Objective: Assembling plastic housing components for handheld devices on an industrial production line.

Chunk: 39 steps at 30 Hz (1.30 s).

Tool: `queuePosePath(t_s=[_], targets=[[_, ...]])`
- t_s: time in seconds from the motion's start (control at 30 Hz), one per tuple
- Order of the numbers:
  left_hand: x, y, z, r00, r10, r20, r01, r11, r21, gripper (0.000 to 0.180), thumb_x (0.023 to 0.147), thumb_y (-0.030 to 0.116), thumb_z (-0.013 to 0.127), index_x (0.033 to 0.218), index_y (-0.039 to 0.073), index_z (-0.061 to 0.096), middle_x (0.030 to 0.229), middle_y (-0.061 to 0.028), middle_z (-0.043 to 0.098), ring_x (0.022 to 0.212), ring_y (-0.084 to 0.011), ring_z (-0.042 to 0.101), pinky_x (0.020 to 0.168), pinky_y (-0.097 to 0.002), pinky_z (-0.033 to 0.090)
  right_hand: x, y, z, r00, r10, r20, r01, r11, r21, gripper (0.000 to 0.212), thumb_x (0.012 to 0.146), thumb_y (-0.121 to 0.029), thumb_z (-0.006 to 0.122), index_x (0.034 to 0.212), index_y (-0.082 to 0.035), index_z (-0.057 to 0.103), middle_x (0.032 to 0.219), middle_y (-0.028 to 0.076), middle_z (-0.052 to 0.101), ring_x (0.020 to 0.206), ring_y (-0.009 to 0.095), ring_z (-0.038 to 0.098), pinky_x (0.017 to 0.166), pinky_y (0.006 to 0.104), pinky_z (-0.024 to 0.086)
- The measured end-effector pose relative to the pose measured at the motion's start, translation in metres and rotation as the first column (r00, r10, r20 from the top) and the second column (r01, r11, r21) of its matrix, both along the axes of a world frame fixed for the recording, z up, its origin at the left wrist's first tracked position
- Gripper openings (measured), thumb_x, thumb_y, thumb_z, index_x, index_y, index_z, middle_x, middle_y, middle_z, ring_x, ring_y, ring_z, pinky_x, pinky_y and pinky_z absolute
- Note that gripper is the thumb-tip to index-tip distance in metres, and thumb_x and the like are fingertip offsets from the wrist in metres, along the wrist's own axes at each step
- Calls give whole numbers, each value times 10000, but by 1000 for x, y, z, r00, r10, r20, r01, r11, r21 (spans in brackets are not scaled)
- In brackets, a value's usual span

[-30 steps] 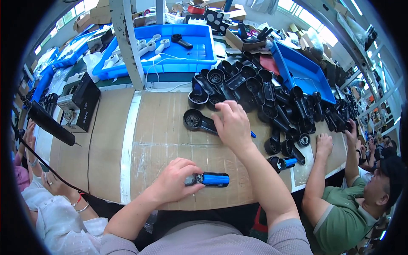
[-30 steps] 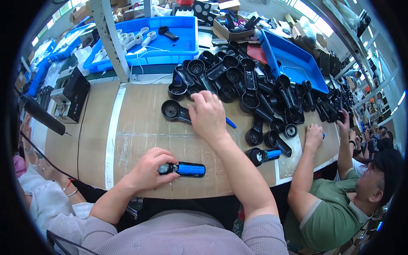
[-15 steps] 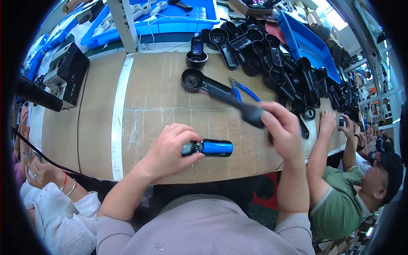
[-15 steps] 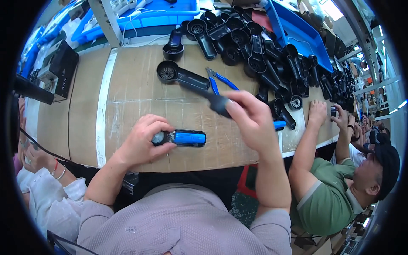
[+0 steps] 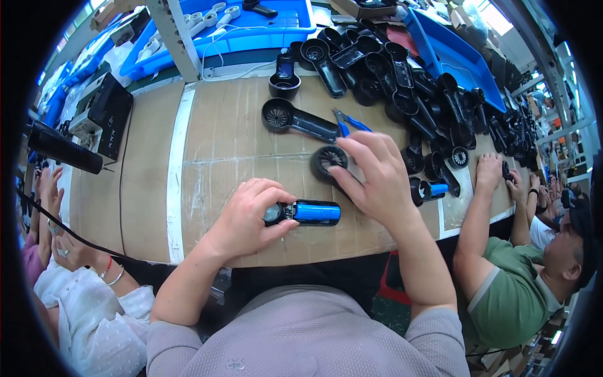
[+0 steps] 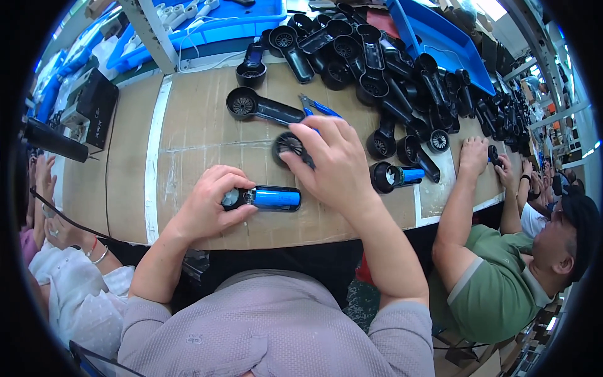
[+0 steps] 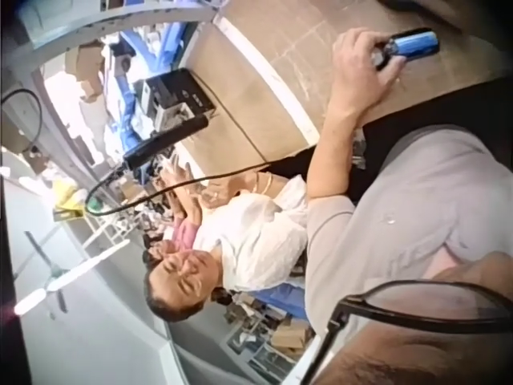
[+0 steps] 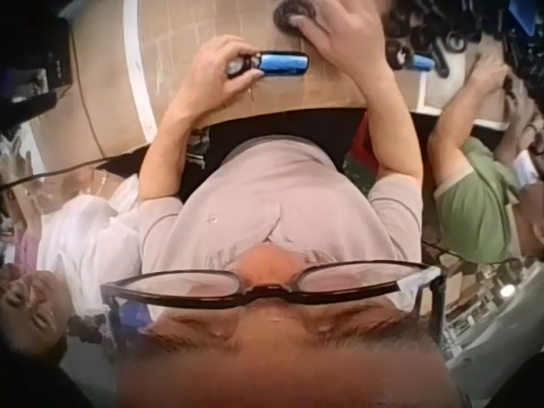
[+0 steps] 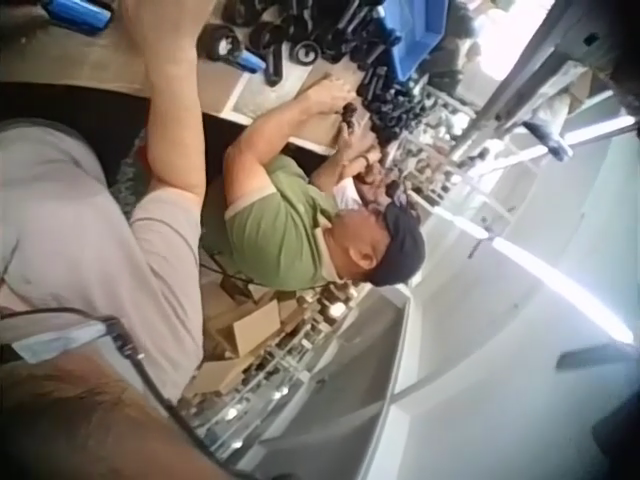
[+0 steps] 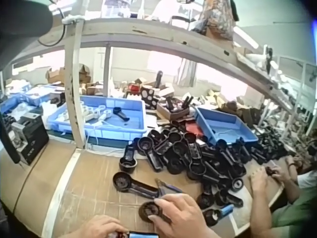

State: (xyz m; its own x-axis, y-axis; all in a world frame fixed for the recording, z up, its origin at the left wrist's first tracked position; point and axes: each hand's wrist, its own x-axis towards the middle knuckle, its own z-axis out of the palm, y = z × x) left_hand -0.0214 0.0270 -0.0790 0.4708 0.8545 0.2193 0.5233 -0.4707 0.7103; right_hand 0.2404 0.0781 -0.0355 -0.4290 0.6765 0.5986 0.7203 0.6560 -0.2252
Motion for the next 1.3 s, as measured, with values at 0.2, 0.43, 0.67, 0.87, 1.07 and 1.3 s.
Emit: queuePosePath(t_s=[0.2,0.43,0.67,0.87,1.07,1.3], targets=[[2,-1,3,1000,10,-12,-9,999,42,349,787,123,854,1103,64,719,1134,-95,683,1078,-251,627,992,-368,506,26,-50,-38,984,-174,42,179,972,-153,503,853,-249,820,1298,-71,666,1271,101,647,1119,262,621,978,379,502],[2,0,6,998,-4,-57,5,1000,17,337,832,171,838,1135,79,722,1144,-83,680,1103,-254,623,1021,-374,477,28,-44,-47,984,-120,133,144,972,-188,505,866,-230,813,1318,-54,673,1287,113,663,1101,271,628,991,377,506],[3,-2,8,997,3,-77,-2,1000,15,341,833,174,838,1141,82,724,1159,-82,683,1103,-251,624,1019,-375,478,24,-32,-48,988,21,155,26,956,-294,482,879,-165,796,1328,-42,672,1288,121,676,1086,281,637,984,374,521],[2,0,7,998,-12,-54,13,1000,18,343,834,175,838,1145,84,725,1176,-79,687,1106,-248,626,1027,-377,480,45,-52,-54,991,-117,-64,89,938,-335,451,866,-104,794,1300,-38,691,1265,121,687,1073,279,642,978,372,528],[0,0,6,998,-13,-62,15,1000,26,358,836,175,841,1163,91,724,1199,-76,691,1132,-244,627,1039,-382,480,48,-63,-54,988,-150,-29,135,949,-286,432,856,-58,795,1277,-28,705,1263,119,690,1078,273,641,966,363,534],[1,-1,9,997,-18,-72,19,1000,15,387,835,180,850,1191,103,720,1224,-74,686,1163,-246,625,1052,-386,478,51,-64,-59,973,-159,-165,100,943,-318,443,849,-40,800,1281,-21,705,1269,114,693,1094,263,636,975,356,528]])
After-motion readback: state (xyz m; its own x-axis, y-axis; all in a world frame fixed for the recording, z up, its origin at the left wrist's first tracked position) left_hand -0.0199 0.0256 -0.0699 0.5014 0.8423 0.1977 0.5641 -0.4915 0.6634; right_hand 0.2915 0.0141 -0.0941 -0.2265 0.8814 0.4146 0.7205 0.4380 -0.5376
